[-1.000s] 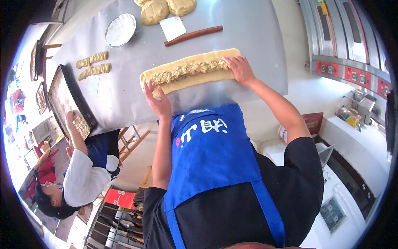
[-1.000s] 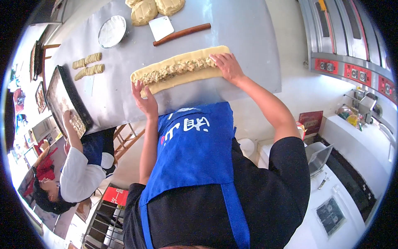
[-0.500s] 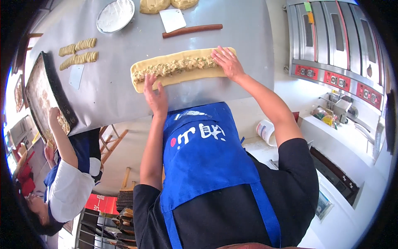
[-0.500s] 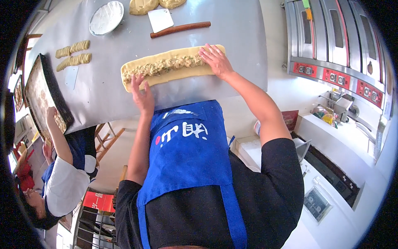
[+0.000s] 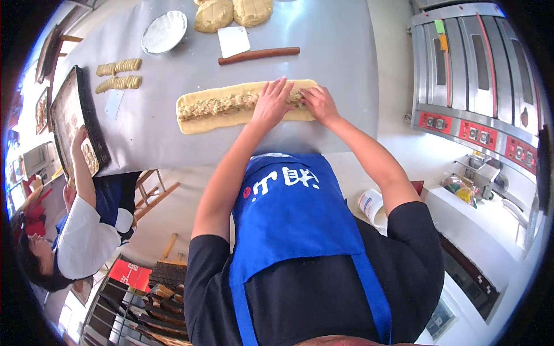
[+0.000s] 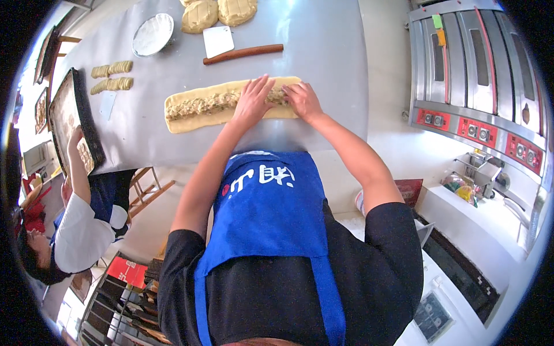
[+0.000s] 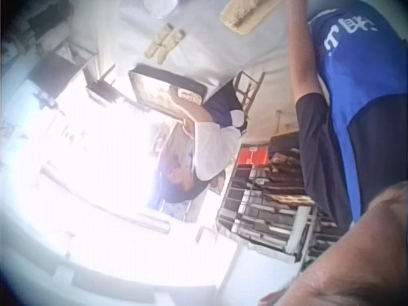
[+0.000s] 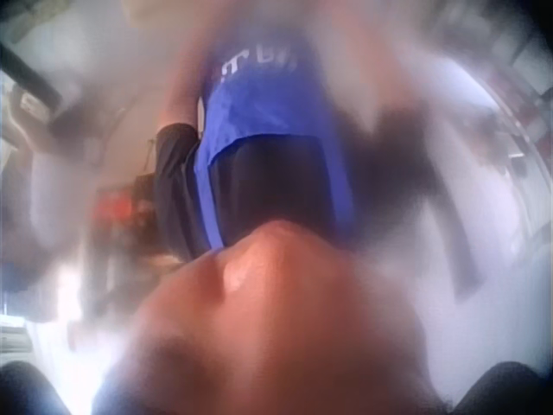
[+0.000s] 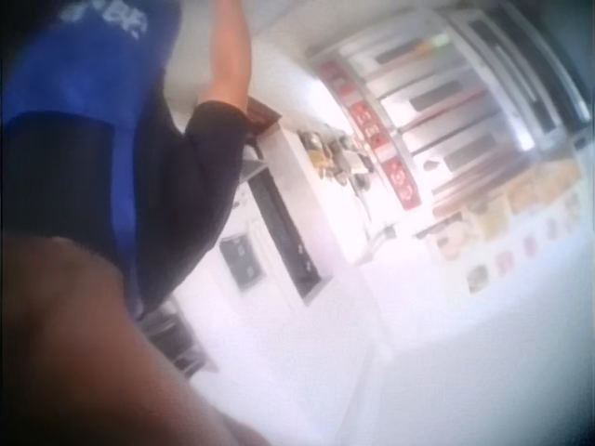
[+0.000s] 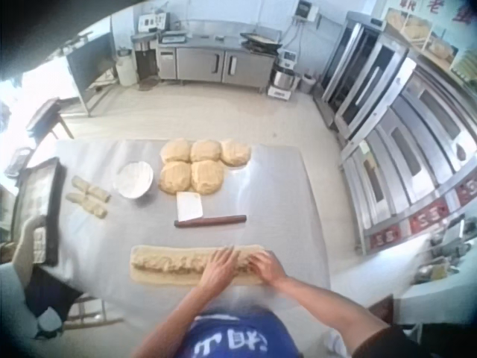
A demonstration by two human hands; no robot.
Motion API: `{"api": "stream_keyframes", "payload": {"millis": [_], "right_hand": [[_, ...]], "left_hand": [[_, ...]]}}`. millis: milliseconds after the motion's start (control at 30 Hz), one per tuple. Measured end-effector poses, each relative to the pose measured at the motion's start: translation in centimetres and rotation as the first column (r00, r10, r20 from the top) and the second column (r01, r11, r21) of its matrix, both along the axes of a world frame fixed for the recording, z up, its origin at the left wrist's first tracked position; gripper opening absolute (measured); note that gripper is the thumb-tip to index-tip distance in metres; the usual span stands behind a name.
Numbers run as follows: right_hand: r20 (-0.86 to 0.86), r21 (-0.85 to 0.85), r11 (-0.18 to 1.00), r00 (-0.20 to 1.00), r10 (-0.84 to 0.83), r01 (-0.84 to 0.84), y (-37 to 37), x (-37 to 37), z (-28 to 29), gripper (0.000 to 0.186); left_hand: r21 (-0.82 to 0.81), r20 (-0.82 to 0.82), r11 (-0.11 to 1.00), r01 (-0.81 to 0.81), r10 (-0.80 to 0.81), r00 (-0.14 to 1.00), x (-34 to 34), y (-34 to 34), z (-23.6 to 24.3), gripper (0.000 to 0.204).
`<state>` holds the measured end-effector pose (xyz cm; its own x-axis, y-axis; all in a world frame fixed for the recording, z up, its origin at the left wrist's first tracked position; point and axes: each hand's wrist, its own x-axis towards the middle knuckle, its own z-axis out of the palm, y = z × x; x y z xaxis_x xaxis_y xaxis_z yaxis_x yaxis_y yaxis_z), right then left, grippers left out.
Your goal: The person walks to a bowl, takes out filling by hand, and places it on a strip of dough on a metal table. They spread the filling across the dough, roll the dough over the filling, and use a scraper to cut the roll.
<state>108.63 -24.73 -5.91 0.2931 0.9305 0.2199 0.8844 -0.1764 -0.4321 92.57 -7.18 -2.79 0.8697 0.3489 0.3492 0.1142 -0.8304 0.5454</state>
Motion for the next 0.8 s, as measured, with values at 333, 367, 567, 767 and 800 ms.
{"api": "stream_keyframes", "payload": {"millis": [333,367,567,767,800], "right_hand": [[-0.112,0.215,0.974,0.992,-0.051,0.075,-5.2,4.7,0.4,0.061],[-0.063,0.194,0.98,0.998,-0.028,0.04,-5.7,4.8,0.8,0.069],[-0.044,0.231,0.97,0.997,-0.071,0.079,-6.0,6.5,-1.5,0.044],[-0.068,0.173,0.984,0.997,-0.032,0.043,-8.5,6.7,-1.9,0.053],[-0.072,0.158,0.987,0.997,-0.006,0.017,-9.2,6.5,-1.8,0.055]], "left_hand": [[-0.074,-0.316,0.986,0.147,-0.163,0.935,5.9,-4.7,-0.7,0.045],[-0.039,-0.354,0.98,0.194,-0.195,0.915,6.1,-4.9,-0.2,0.045],[0.118,-0.225,0.983,0.142,-0.112,0.968,9.5,-7.2,-2.2,0.048],[0.19,-0.451,0.967,0.168,-0.066,0.89,8.3,-10.3,-2.3,0.053],[0.192,-0.451,0.967,0.167,-0.064,0.89,7.9,-11.3,-1.4,0.053]]}}
